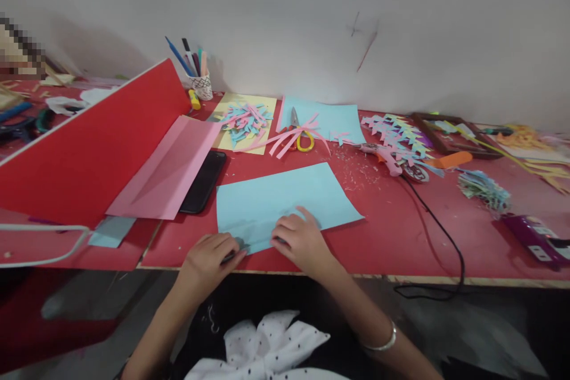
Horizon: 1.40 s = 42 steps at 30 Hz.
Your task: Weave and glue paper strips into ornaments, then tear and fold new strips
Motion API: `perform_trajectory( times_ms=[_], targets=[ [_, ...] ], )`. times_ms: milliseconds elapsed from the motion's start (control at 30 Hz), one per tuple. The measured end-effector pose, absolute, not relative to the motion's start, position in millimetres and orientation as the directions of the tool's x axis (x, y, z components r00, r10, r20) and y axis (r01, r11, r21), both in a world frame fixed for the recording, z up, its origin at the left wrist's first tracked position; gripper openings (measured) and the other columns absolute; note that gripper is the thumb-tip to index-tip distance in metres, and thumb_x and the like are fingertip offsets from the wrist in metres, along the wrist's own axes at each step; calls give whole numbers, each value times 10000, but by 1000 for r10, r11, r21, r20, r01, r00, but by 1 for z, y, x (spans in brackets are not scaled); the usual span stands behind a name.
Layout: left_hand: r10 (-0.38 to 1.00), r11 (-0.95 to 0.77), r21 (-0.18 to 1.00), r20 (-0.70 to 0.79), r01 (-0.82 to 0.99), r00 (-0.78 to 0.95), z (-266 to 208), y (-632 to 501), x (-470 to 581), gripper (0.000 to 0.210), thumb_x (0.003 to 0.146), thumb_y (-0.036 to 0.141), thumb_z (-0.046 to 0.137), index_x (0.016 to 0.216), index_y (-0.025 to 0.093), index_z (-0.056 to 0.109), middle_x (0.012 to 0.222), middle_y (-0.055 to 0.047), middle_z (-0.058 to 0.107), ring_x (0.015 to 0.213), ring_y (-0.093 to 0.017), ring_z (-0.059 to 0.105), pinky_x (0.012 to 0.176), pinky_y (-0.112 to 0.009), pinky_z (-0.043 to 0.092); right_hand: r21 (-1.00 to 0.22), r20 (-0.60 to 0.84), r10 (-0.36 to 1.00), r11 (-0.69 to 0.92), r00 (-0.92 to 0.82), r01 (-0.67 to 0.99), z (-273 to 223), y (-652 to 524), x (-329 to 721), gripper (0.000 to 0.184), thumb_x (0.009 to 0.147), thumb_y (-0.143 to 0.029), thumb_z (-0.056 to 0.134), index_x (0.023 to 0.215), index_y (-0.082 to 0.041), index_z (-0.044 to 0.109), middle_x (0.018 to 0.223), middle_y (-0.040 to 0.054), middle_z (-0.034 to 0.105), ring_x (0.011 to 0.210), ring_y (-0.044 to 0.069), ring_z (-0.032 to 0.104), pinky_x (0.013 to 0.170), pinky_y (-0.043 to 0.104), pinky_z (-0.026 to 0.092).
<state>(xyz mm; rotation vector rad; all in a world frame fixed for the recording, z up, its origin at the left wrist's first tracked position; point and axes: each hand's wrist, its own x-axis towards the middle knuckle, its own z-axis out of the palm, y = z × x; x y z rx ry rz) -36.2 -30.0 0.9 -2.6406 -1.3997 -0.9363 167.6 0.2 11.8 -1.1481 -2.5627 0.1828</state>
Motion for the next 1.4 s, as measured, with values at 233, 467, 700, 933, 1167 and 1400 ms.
perform_trajectory(
  times_ms=[233,467,700,933,1167,1400],
  targets=[
    [732,-598,179,519,781,441,3,-29,-36,361,886,322,355,569,183,455,510,35,510,478,-83,480,524,-200,362,-248,226,875,476,-428,844,16,-9,180,208,777,-400,548,722,-199,550,808,-6,599,792,151,502,984,468,62],
    [779,-580,267,457,770,429,3,-26,-33,392,891,365,314,579,184,467,521,38,502,482,-78,482,515,-193,356,-325,194,898,438,-394,838,9,-15,149,125,744,-326,572,704,-210,546,795,-31,592,807,153,498,958,471,85],
    [834,-499,319,430,806,346,2,-33,-41,368,862,388,360,563,192,444,526,44,483,500,-85,478,530,-202,360,-315,213,950,288,-229,904,12,-7,210,77,728,-287,532,683,-228,555,776,-15,597,796,168,507,931,473,116],
    [881,-416,385,394,824,261,-1,-36,-48,361,834,449,368,598,208,495,616,28,552,569,-105,550,563,-231,395,-246,265,963,126,-58,961,8,0,268,118,733,-313,489,712,-232,572,862,5,593,853,198,518,905,478,168],
    [920,-345,413,327,843,216,-1,-38,-56,426,804,540,339,608,224,548,649,12,582,582,-123,580,538,-239,421,-235,295,955,30,42,972,9,11,295,161,744,-277,445,622,-208,527,820,18,573,835,204,521,872,471,235],
    [897,-385,419,378,823,227,2,-39,-56,441,814,536,343,578,222,545,612,7,596,554,-124,581,527,-229,440,-402,381,922,227,-63,887,11,6,289,233,725,-166,386,908,-203,525,924,73,574,911,201,525,803,365,386]
  ],
)
